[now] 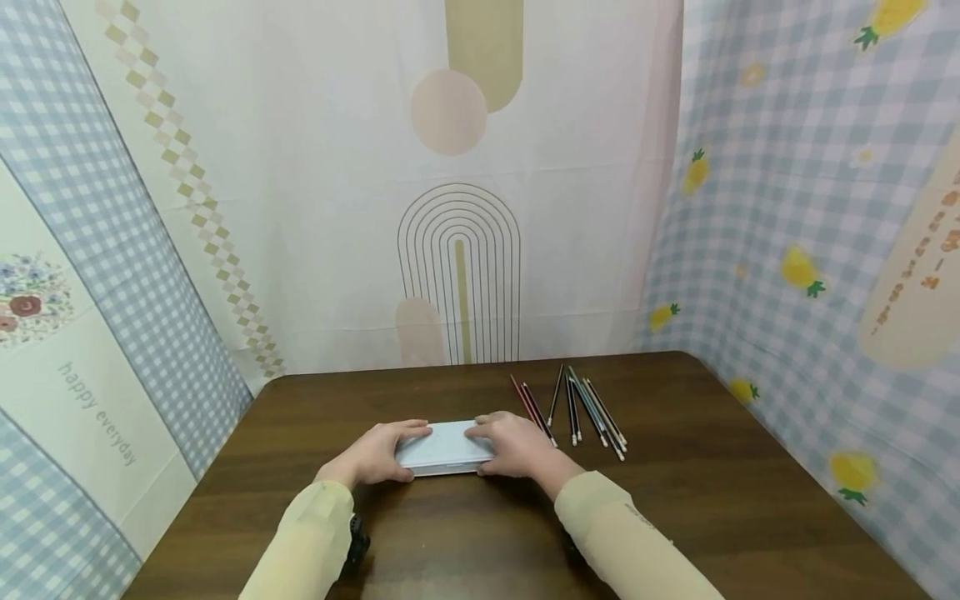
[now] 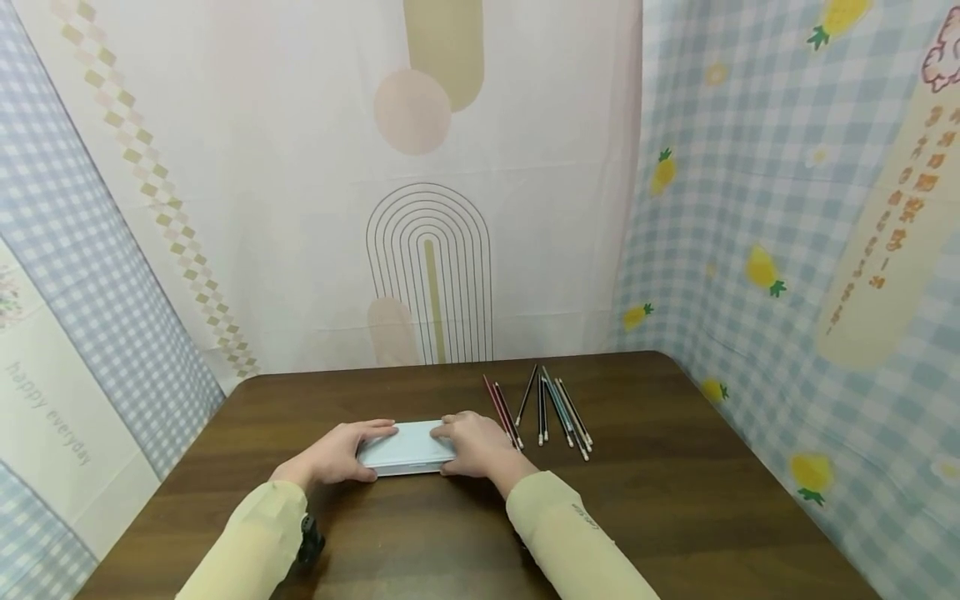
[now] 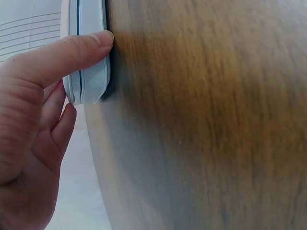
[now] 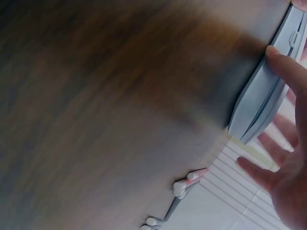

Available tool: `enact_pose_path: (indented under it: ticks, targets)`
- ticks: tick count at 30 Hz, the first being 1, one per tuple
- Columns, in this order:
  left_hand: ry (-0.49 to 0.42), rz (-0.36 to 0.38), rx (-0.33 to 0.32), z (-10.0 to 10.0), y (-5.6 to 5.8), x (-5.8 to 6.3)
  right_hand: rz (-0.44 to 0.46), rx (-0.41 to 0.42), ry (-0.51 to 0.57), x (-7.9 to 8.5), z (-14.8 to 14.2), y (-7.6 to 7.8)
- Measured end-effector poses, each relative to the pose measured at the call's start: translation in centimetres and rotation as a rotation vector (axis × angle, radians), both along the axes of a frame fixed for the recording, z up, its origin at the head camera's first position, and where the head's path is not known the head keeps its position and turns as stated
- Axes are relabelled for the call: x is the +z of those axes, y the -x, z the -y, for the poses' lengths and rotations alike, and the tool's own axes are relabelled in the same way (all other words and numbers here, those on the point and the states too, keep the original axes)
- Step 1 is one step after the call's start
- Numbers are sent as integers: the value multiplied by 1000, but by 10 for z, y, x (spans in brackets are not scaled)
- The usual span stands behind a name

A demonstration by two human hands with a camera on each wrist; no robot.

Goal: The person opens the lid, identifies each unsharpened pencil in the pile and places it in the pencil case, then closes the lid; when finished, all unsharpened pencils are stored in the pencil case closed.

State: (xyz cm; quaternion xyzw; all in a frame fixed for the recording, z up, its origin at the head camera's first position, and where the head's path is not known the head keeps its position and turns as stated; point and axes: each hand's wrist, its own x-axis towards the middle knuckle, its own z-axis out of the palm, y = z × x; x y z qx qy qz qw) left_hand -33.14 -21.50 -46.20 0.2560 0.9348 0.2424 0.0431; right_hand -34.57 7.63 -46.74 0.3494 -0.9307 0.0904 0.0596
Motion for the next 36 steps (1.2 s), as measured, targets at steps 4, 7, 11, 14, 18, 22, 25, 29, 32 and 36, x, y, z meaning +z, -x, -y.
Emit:
enact_pose_path:
  ticks: [4, 7, 11, 14, 18, 22, 25, 29, 32, 36]
  targets:
    - [-5, -13, -18, 0, -1, -2, 112, -91, 66, -2, -8, -1]
    - [-5, -28, -28, 0, -2, -1, 188, -122, 130, -2, -12, -1]
    - [-3, -34, -37, 0, -3, 1, 243, -137, 176, -2, -12, -1]
    - [-5, -33, -43, 0, -4, 2, 265, -150, 188, -2, -12, -2]
    - [-15, -26, -46, 4, -6, 1, 292, -140, 196, -2, -15, -2]
    - [-22, -20, -30, 12, -7, 1, 318, -113, 217, -3, -19, 0]
    - [-33, -19, -10, 19, -8, 1, 346, -113, 246, -4, -23, 1]
    - [-51, -12, 4, 26, -9, 2, 381, -113, 278, -5, -28, 3]
    - [-58, -16, 6, 30, -11, 2, 397, -102, 284, -4, -31, 4]
    - [-76, -29, 26, 35, -13, -3, 411, -97, 278, -4, -33, 3]
